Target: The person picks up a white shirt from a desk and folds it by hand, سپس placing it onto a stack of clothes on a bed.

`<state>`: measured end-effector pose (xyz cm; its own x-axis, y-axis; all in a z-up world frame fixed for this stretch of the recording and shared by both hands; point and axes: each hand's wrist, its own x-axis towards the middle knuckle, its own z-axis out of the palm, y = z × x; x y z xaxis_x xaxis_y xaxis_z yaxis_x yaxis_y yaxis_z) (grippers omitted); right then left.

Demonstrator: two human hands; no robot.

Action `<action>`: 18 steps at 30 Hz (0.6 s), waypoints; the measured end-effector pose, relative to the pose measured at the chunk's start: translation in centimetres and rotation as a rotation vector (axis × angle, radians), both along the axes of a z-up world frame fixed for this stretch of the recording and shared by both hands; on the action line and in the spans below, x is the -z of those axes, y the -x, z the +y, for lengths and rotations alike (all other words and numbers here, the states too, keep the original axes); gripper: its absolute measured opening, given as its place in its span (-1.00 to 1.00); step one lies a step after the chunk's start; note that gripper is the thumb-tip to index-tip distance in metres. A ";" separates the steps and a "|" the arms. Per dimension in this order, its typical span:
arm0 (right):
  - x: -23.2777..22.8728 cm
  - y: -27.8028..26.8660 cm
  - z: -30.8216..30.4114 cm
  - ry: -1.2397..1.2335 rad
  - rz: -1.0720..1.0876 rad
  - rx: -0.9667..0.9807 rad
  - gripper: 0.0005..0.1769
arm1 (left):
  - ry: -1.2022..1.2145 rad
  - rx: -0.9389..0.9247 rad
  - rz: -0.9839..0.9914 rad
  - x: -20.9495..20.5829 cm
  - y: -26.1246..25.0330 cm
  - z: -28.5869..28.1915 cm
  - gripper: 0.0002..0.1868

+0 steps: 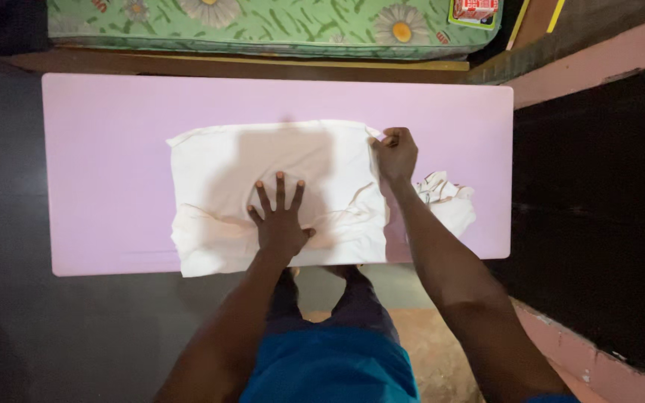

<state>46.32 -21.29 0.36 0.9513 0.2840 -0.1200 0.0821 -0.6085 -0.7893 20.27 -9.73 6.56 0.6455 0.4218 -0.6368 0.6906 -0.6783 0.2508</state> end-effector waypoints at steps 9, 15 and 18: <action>2.1 -3.6 1.0 -0.295 0.287 0.011 -0.89 | 0.005 -0.017 0.053 -0.8 -0.5 0.2 0.26; -0.6 -8.9 -0.3 -0.102 0.463 -0.542 -0.89 | -0.005 -0.036 0.048 -1.0 -0.4 -0.2 0.28; -2.0 -10.7 1.1 0.151 0.208 -0.877 -0.88 | -0.005 -0.037 0.039 -0.8 -0.3 -0.2 0.29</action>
